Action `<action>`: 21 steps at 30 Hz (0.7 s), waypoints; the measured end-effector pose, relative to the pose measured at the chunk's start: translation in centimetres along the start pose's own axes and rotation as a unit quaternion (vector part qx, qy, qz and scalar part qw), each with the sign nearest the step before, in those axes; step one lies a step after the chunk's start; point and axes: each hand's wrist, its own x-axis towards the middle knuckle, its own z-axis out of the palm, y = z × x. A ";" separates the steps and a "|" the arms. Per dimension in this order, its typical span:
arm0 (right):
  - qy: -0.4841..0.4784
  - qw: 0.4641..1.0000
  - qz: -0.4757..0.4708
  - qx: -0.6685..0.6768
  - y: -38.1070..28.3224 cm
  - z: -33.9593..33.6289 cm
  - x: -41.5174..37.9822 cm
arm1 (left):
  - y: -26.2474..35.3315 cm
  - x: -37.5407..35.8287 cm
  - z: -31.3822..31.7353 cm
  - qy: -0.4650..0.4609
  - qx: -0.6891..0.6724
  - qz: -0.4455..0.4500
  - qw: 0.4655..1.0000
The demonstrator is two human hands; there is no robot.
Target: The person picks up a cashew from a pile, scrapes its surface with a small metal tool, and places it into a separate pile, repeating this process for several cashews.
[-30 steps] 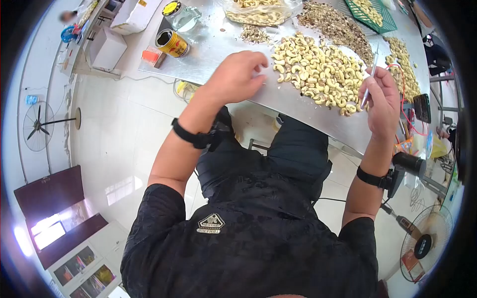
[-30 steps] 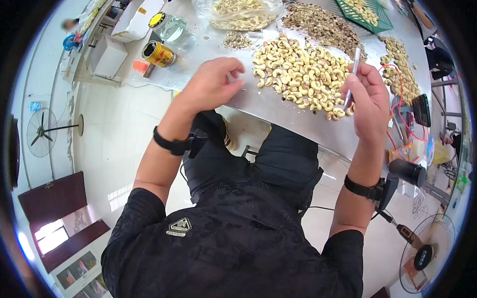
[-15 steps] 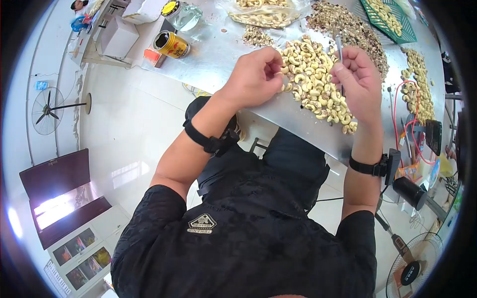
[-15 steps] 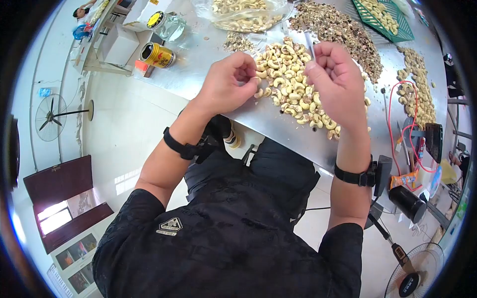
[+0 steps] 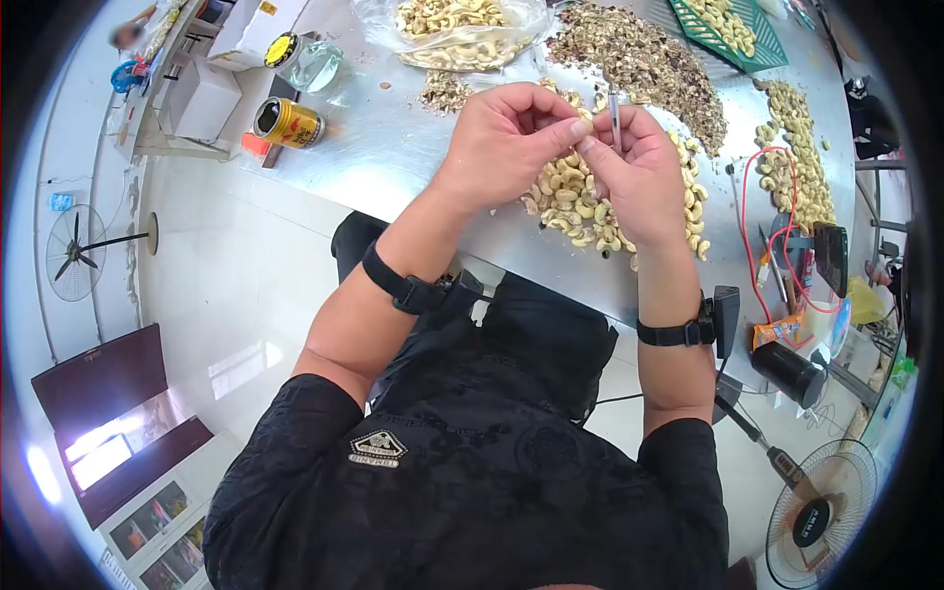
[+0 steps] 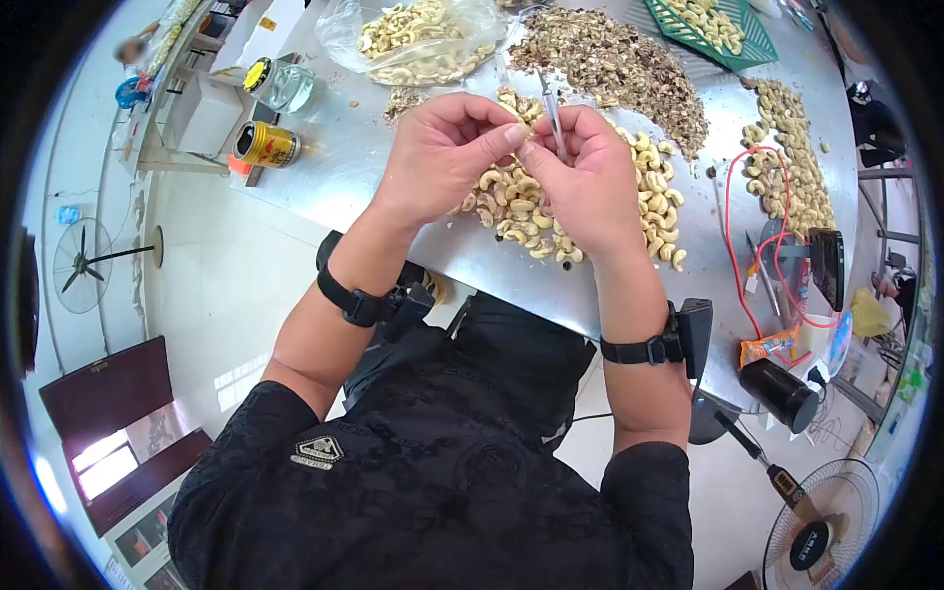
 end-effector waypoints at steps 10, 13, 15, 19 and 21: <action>0.014 0.999 0.000 -0.030 -0.3 0.0 0.0 | -0.3 -0.3 -1.6 -0.070 -0.056 -0.030 0.996; 0.000 0.999 0.004 -0.036 -0.5 0.3 -0.1 | 0.1 -0.4 -1.9 -0.084 -0.072 -0.033 0.993; 0.000 1.000 0.003 -0.026 -0.6 0.3 -0.1 | -0.1 -0.3 -2.0 -0.080 -0.075 -0.026 0.994; 0.030 0.998 -0.038 -0.033 -0.4 0.2 -0.3 | -0.4 -0.2 -2.0 -0.048 -0.169 -0.027 0.984; 0.046 0.992 -0.083 -0.085 -0.2 0.2 -0.1 | -0.3 -0.2 -2.2 -0.035 -0.165 -0.029 0.985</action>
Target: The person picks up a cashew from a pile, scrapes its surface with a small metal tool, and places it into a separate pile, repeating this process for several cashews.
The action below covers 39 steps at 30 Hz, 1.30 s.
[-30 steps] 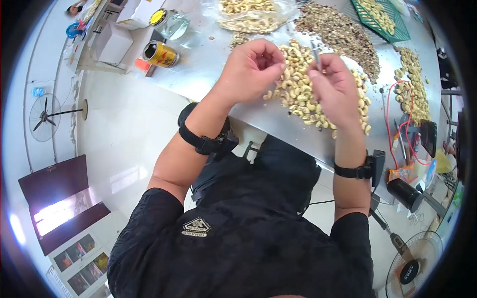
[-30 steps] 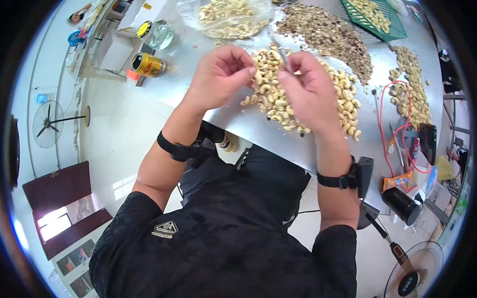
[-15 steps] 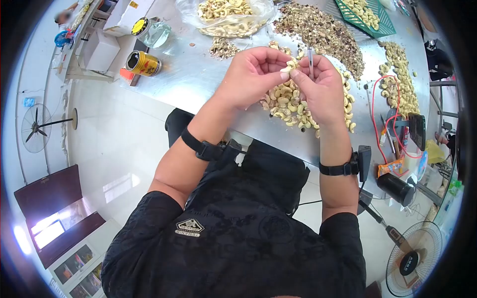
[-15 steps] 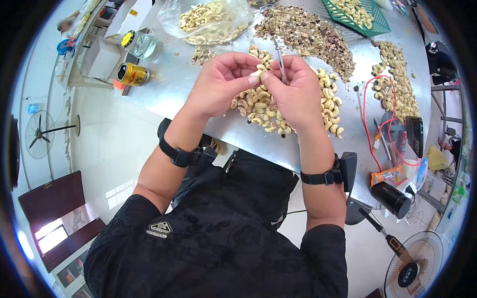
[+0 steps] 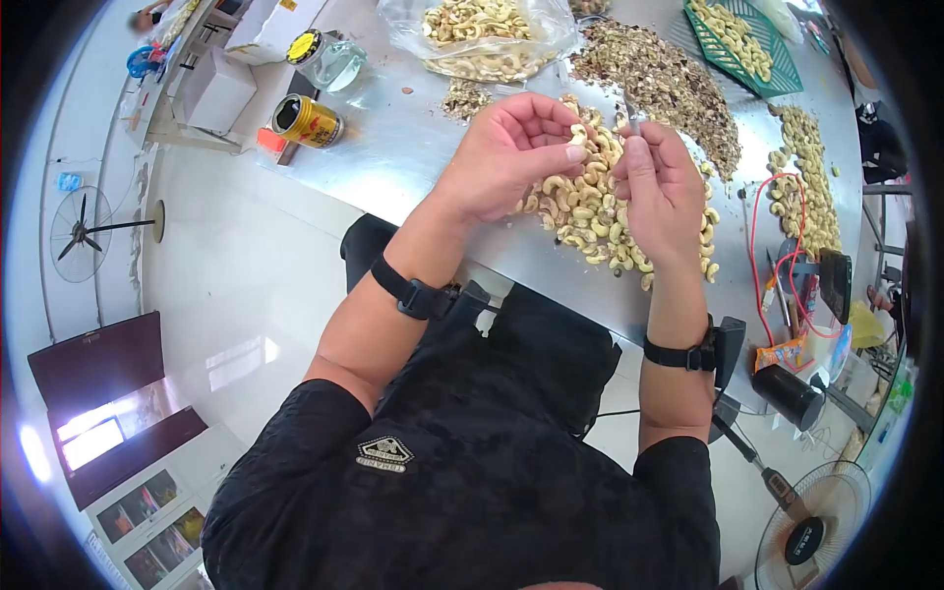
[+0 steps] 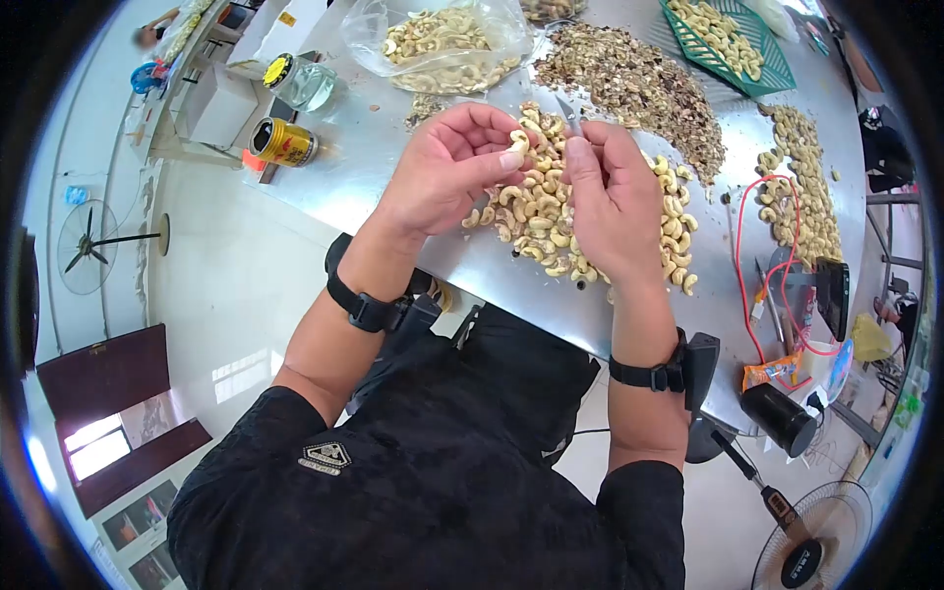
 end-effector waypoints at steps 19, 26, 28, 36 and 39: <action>-0.016 0.953 -0.149 -0.263 -1.2 0.4 -0.7 | -0.3 0.1 0.4 0.070 0.046 0.020 0.996; -0.013 0.947 -0.156 -0.282 -1.1 0.4 -0.8 | -0.6 0.3 0.6 0.085 0.098 0.038 0.991; -0.016 0.944 -0.156 -0.290 -1.1 0.4 -0.8 | -0.7 0.3 0.6 0.093 0.121 0.044 0.987; -0.001 0.941 -0.152 -0.301 -0.7 0.4 -0.8 | -0.6 0.2 1.1 0.113 0.137 0.046 0.983; 0.022 0.929 -0.182 -0.322 -0.6 0.5 -0.8 | -0.1 0.1 1.1 0.115 0.132 0.029 0.984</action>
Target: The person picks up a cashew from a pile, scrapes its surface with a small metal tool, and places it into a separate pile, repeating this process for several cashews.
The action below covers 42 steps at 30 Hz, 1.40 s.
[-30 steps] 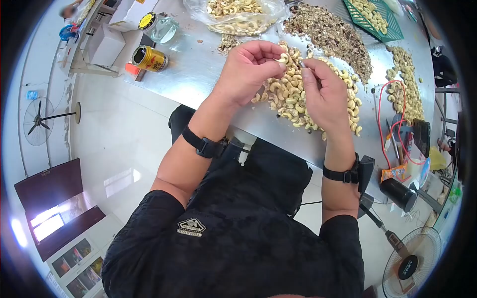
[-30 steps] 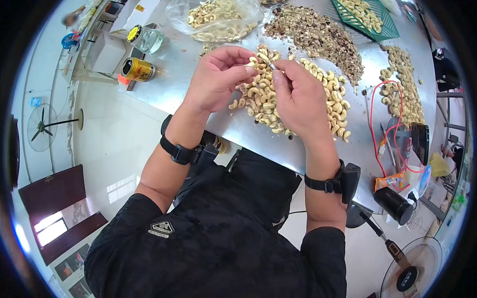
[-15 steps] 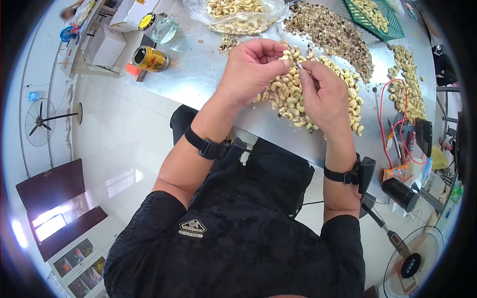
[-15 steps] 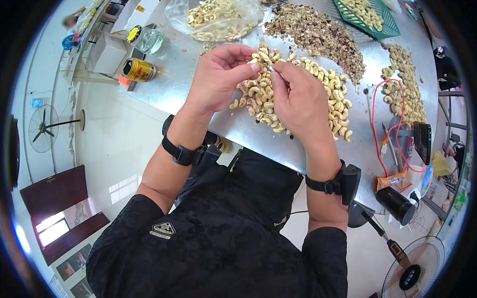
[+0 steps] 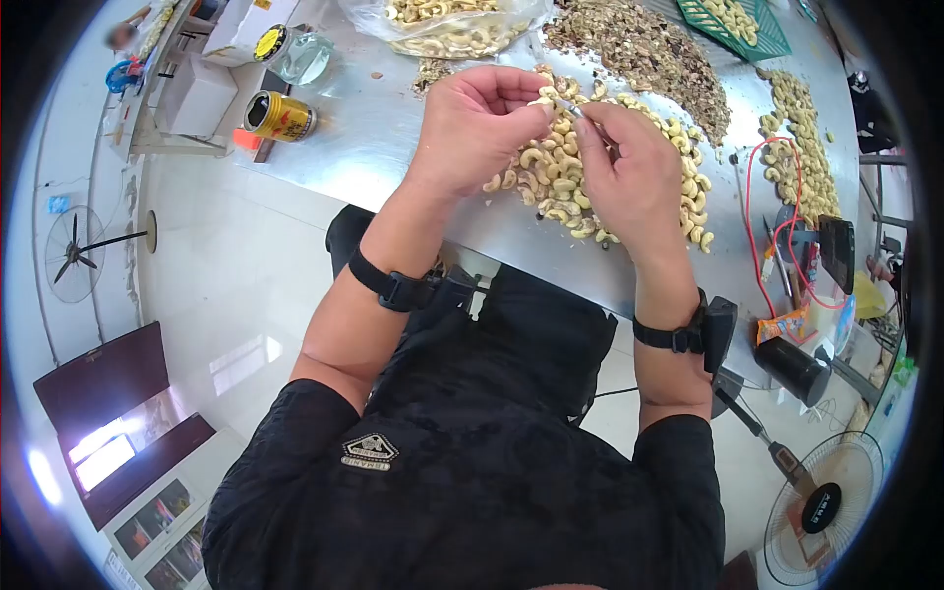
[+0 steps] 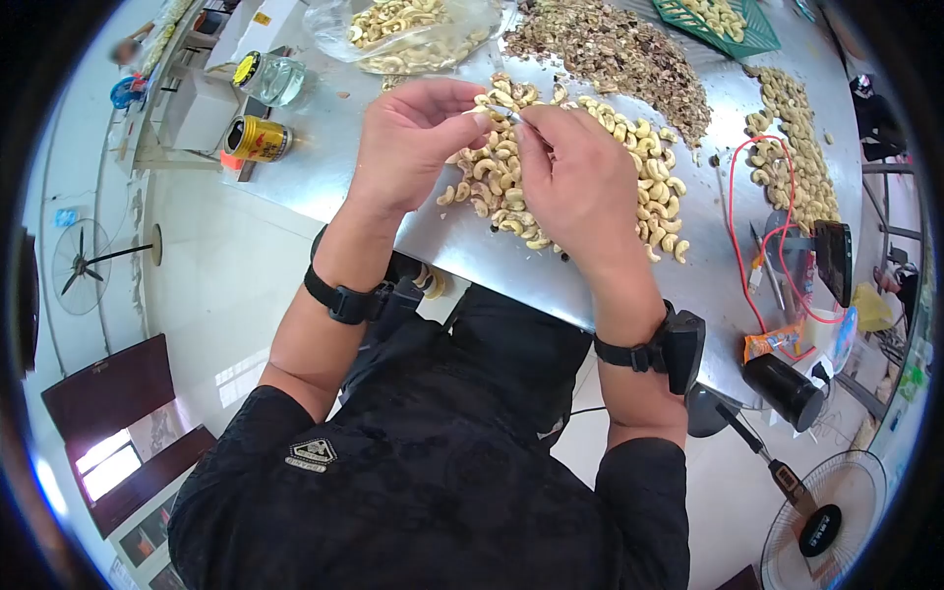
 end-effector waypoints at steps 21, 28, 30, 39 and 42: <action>-0.025 0.997 0.052 0.055 -0.2 -0.2 -0.1 | 0.1 0.1 -0.3 -0.016 0.026 0.008 0.999; -0.139 0.884 0.156 0.419 0.0 -1.8 0.3 | 0.3 0.0 -0.9 -0.023 -0.007 -0.022 0.999; -0.177 0.859 0.136 0.461 0.7 -2.1 0.4 | 0.4 -0.1 -1.0 -0.031 -0.032 -0.027 0.999; -0.082 0.748 0.014 0.659 2.5 -1.2 0.1 | 0.8 -0.9 -1.0 -0.072 -0.108 -0.035 0.991; -0.048 0.787 0.043 0.613 2.1 -1.2 0.0 | 0.8 -1.2 -1.0 -0.065 -0.098 -0.046 0.992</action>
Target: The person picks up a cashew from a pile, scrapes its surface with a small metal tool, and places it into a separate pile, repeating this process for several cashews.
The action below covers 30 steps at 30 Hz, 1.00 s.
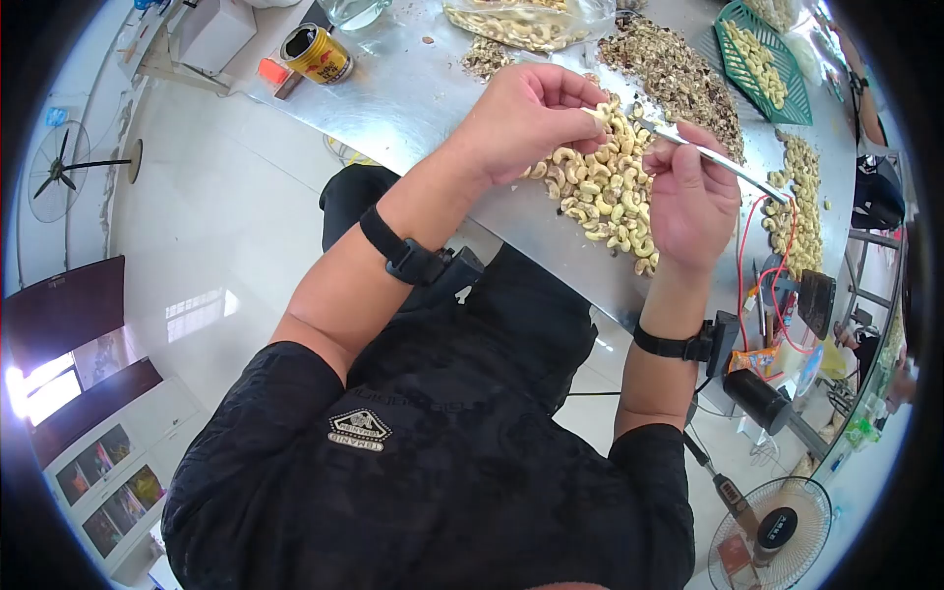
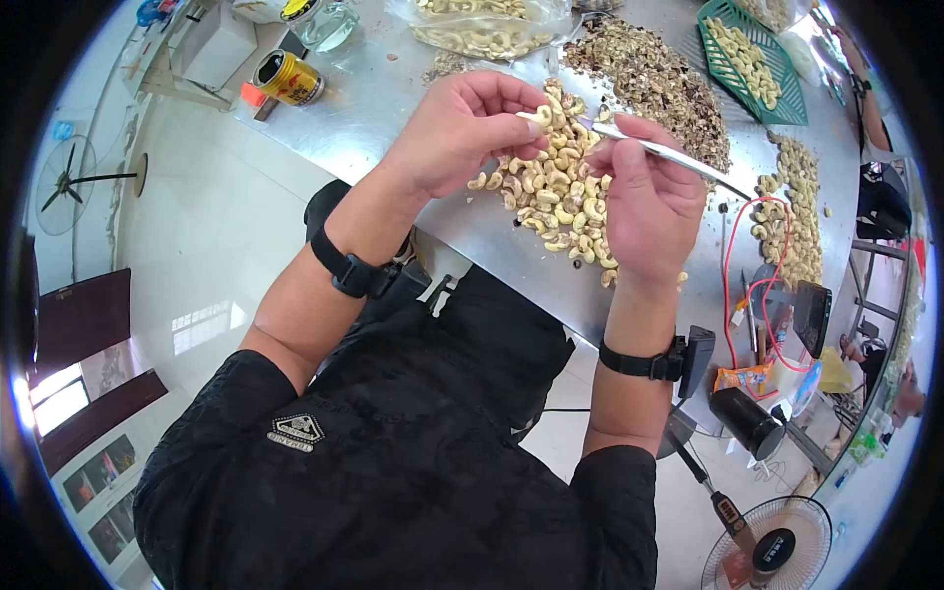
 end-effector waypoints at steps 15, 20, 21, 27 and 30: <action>0.048 0.971 -0.054 -0.226 0.9 2.6 -0.3 | -0.2 -0.2 0.9 0.012 0.007 -0.003 1.000; 0.012 0.969 -0.070 -0.236 1.3 2.1 -0.3 | -0.2 -0.1 1.1 0.026 0.039 -0.021 0.999; 0.002 0.968 -0.073 -0.239 1.3 2.0 -0.2 | -0.1 -0.1 1.1 0.026 0.040 -0.022 0.999; 0.010 0.974 -0.048 -0.221 1.2 2.4 -0.3 | -0.1 0.0 1.0 0.030 0.059 -0.022 0.998; 0.011 0.974 -0.046 -0.220 1.3 2.5 -0.3 | 0.0 0.0 1.0 0.028 0.065 -0.021 0.997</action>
